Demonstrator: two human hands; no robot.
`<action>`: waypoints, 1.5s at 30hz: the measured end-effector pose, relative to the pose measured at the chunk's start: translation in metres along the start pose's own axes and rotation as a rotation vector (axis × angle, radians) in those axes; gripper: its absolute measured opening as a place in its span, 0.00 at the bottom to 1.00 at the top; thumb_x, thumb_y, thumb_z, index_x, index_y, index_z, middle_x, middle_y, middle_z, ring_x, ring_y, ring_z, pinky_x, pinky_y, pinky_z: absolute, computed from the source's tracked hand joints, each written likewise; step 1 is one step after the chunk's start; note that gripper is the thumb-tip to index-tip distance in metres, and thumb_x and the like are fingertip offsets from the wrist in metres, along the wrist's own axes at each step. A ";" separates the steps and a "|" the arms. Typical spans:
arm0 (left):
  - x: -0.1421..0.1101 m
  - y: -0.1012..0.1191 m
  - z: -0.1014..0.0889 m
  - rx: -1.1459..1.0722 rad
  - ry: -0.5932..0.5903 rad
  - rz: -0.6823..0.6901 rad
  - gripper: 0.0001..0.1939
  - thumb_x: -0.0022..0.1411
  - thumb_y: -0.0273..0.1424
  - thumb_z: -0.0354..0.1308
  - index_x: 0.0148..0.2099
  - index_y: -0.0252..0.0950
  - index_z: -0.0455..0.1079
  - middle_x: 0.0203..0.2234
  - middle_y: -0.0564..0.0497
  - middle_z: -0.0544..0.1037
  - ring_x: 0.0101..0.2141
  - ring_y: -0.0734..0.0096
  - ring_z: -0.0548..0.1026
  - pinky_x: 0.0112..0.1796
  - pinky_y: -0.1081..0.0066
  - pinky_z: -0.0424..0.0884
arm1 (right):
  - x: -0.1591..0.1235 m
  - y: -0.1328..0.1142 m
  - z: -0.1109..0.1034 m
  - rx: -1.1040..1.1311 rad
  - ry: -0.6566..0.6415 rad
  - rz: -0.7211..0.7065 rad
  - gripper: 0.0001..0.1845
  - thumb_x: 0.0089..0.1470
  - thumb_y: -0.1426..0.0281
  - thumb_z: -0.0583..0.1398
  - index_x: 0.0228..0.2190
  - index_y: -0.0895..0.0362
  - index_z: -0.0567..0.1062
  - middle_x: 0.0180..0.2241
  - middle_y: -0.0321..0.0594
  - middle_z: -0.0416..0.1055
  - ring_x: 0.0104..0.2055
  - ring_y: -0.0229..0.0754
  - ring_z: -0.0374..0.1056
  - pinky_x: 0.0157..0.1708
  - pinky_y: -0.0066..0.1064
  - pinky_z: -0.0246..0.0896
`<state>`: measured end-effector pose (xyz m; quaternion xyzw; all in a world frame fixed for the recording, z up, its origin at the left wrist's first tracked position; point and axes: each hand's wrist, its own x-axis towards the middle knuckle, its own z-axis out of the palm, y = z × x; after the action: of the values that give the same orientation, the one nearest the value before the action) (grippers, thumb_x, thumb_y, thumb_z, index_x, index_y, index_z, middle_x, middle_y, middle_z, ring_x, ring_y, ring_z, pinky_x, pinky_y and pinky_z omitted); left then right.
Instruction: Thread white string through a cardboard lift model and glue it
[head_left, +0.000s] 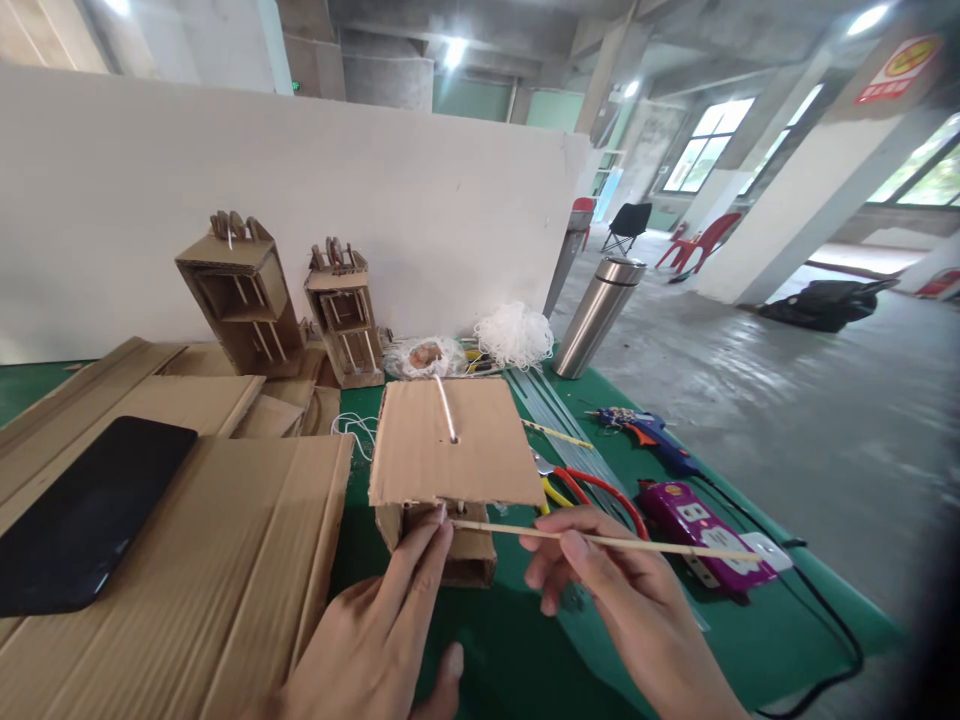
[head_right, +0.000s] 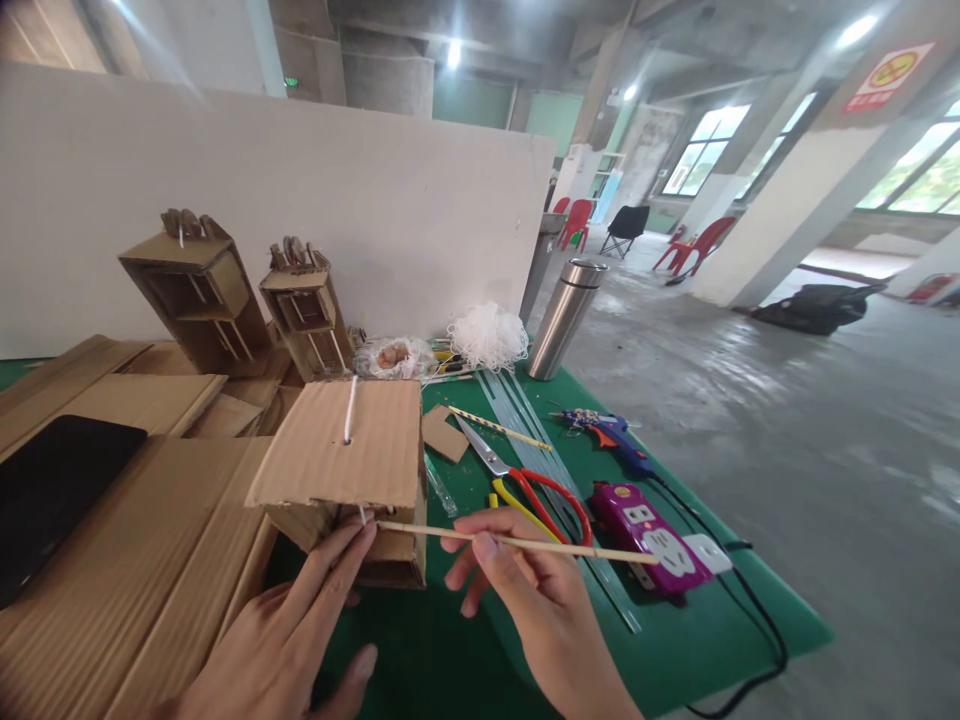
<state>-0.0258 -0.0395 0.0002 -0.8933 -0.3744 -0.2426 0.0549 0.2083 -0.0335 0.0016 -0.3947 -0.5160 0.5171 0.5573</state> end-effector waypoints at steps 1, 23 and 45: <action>0.000 0.000 0.000 0.006 0.000 -0.001 0.31 0.66 0.30 0.42 0.69 0.24 0.45 0.56 0.30 0.72 0.45 0.61 0.81 0.33 0.73 0.81 | 0.000 -0.001 0.001 0.014 0.009 -0.005 0.10 0.63 0.62 0.60 0.38 0.52 0.81 0.29 0.41 0.75 0.29 0.41 0.74 0.22 0.27 0.72; -0.001 0.000 0.002 -0.046 0.001 -0.023 0.32 0.65 0.30 0.47 0.68 0.25 0.46 0.57 0.31 0.71 0.45 0.59 0.80 0.34 0.71 0.81 | 0.004 -0.012 0.007 0.122 0.160 -0.187 0.09 0.60 0.63 0.62 0.36 0.52 0.81 0.31 0.42 0.76 0.26 0.44 0.74 0.19 0.32 0.71; -0.005 0.004 0.000 -0.011 0.158 -0.006 0.18 0.61 0.25 0.46 0.53 0.32 0.59 0.50 0.31 0.73 0.34 0.64 0.81 0.27 0.71 0.80 | -0.005 -0.002 0.007 -0.223 0.074 -0.228 0.10 0.65 0.67 0.58 0.39 0.54 0.80 0.33 0.43 0.77 0.30 0.42 0.75 0.27 0.29 0.75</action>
<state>-0.0257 -0.0456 -0.0018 -0.8704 -0.3703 -0.3148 0.0785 0.2019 -0.0396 0.0037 -0.4117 -0.5906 0.3753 0.5838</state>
